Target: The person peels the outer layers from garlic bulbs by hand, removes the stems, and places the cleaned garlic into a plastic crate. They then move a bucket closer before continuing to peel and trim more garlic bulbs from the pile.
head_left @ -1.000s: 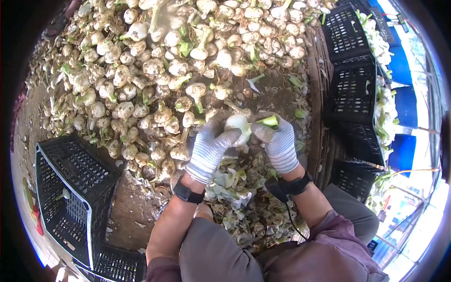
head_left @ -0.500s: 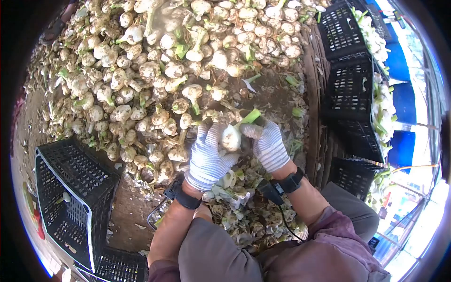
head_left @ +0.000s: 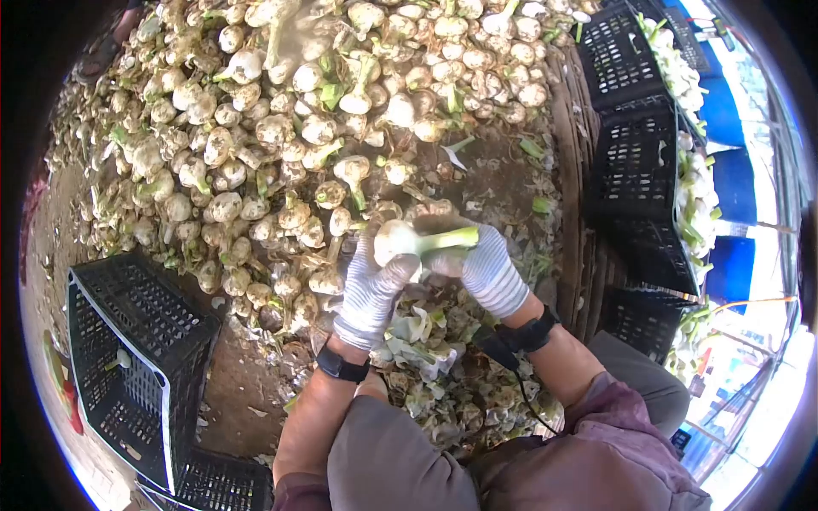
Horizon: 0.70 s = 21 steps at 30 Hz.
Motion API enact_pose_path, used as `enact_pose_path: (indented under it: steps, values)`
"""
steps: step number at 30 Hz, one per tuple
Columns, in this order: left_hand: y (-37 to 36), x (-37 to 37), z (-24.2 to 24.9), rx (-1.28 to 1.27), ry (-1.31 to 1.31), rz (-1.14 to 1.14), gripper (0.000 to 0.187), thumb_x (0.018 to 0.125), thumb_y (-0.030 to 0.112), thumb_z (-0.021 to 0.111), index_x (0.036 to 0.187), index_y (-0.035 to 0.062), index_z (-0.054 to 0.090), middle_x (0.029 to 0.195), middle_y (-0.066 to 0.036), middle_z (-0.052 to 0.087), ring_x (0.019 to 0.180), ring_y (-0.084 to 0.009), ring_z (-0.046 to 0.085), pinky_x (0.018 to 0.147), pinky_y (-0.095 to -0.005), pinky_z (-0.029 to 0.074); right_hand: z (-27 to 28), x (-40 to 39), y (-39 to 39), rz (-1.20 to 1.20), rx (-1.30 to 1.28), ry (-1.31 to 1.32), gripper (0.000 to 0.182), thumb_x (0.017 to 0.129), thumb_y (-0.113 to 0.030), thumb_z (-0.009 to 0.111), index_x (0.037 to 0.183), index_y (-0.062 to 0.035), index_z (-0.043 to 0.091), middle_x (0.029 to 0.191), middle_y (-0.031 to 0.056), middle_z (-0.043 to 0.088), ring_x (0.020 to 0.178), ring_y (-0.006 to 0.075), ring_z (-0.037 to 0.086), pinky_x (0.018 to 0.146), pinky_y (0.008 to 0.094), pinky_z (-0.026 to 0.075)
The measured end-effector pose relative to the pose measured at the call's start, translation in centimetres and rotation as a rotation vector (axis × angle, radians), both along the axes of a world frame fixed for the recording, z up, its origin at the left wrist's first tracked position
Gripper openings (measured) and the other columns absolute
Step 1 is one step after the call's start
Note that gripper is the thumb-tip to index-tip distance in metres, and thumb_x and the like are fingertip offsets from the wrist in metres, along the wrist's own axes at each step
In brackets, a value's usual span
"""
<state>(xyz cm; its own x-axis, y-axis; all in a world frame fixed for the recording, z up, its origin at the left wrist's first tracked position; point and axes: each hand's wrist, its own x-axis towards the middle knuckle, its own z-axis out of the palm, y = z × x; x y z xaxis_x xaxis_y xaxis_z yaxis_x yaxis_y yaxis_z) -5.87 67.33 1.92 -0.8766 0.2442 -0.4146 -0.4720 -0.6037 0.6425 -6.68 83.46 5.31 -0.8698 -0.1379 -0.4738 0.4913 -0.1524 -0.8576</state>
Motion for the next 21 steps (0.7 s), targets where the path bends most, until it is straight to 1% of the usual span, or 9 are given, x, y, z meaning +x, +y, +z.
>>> enact_pose_path:
  steps: [2, 4, 5, 9, 13, 16, 18, 20, 21]
  values:
    - [-1.0, -0.3, 0.7, -0.060, -0.118, -0.130, 0.061, 0.078, 0.041, 0.069, 0.120, 0.0024, 0.048, 0.093, -0.007, 0.060, 0.081, -0.0166, 0.060, 0.072, -0.0279, 0.052, 0.7, -0.2, -0.1, 0.066, 0.150, -0.063, 0.034, 0.071, -0.005, 0.072, 0.103, -0.0009, 0.062, 0.091, 0.0059, 0.066, 0.075, 0.0112, 0.061, 0.067, 0.0252, 0.050]
    - [-1.4, 0.1, -0.5, 0.058, -0.121, -0.145, 0.058, 0.080, 0.042, 0.066, 0.117, 0.0007, 0.050, 0.092, -0.006, 0.061, 0.074, -0.0144, 0.060, 0.069, -0.0262, 0.051, -1.7, -0.4, 0.7, 0.245, 0.527, 0.577, 0.035, 0.068, -0.003, 0.070, 0.103, -0.0041, 0.063, 0.087, 0.0073, 0.066, 0.075, 0.0183, 0.064, 0.067, 0.0293, 0.051]
    - [-1.5, 0.3, -0.7, 0.101, -0.159, -0.173, 0.053, 0.082, 0.042, 0.064, 0.114, 0.0011, 0.053, 0.094, -0.007, 0.062, 0.077, -0.0165, 0.061, 0.071, -0.0279, 0.052, -2.1, -1.2, 1.4, 0.370, 0.631, 0.671, 0.035, 0.065, -0.005, 0.069, 0.100, -0.0057, 0.063, 0.087, 0.0093, 0.065, 0.078, 0.0239, 0.065, 0.068, 0.0319, 0.052]
    - [-1.5, 0.4, -0.9, 0.193, -0.276, -0.155, 0.049, 0.085, 0.042, 0.059, 0.112, 0.0012, 0.054, 0.099, -0.010, 0.063, 0.084, -0.0206, 0.063, 0.074, -0.0307, 0.053, -2.4, -3.2, 1.2, 0.485, 0.735, 0.718, 0.031, 0.067, -0.008, 0.069, 0.097, -0.0059, 0.063, 0.089, 0.0094, 0.065, 0.079, 0.0251, 0.064, 0.071, 0.0331, 0.052]
    - [-1.0, 0.0, -1.0, 0.164, -0.309, 0.006, 0.048, 0.084, 0.042, 0.061, 0.111, 0.0035, 0.054, 0.097, -0.008, 0.062, 0.083, -0.0180, 0.062, 0.074, -0.0302, 0.053, 1.0, -3.3, 1.7, 0.196, 0.561, 0.066, 0.052, 0.075, 0.000, 0.066, 0.123, -0.0007, 0.046, 0.103, 0.0117, 0.062, 0.094, 0.0183, 0.061, 0.082, 0.0301, 0.051]
    - [-0.3, 0.0, -1.9, -0.141, -0.101, -0.062, 0.066, 0.080, 0.046, 0.065, 0.120, -0.0023, 0.047, 0.097, -0.006, 0.060, 0.082, -0.0131, 0.058, 0.068, -0.0262, 0.050, -0.2, -1.0, 1.1, 0.200, 0.176, 0.084, 0.048, 0.076, 0.002, 0.066, 0.121, 0.0029, 0.048, 0.106, 0.0112, 0.060, 0.085, 0.0185, 0.063, 0.073, 0.0275, 0.053]
    - [0.6, 0.1, -2.3, 0.021, -0.002, -0.038, 0.065, 0.079, 0.048, 0.066, 0.120, 0.0017, 0.047, 0.096, -0.005, 0.060, 0.084, -0.0151, 0.059, 0.069, -0.0272, 0.050, -1.2, -0.5, 1.0, 0.084, 0.066, 0.211, 0.043, 0.075, -0.005, 0.069, 0.114, 0.0041, 0.052, 0.099, 0.0115, 0.063, 0.071, 0.0177, 0.064, 0.066, 0.0274, 0.054]
    - [0.2, -0.5, -1.1, 0.206, -0.141, 0.018, 0.052, 0.080, 0.039, 0.067, 0.114, 0.0037, 0.050, 0.094, -0.005, 0.060, 0.084, -0.0154, 0.059, 0.070, -0.0275, 0.050, -1.0, -1.0, 1.9, 0.112, -0.014, -0.169, 0.045, 0.077, -0.016, 0.068, 0.115, 0.0040, 0.053, 0.101, 0.0131, 0.063, 0.084, 0.0157, 0.063, 0.068, 0.0254, 0.053]
    - [0.0, -0.9, -0.3, 0.389, -0.282, 0.075, 0.040, 0.080, 0.030, 0.069, 0.109, 0.0057, 0.054, 0.093, -0.004, 0.060, 0.085, -0.0156, 0.059, 0.071, -0.0278, 0.050, -0.8, -0.8, 1.5, -0.012, -0.182, -0.197, 0.040, 0.080, -0.013, 0.062, 0.113, 0.0058, 0.053, 0.100, 0.0160, 0.063, 0.086, 0.0229, 0.064, 0.073, 0.0320, 0.055]
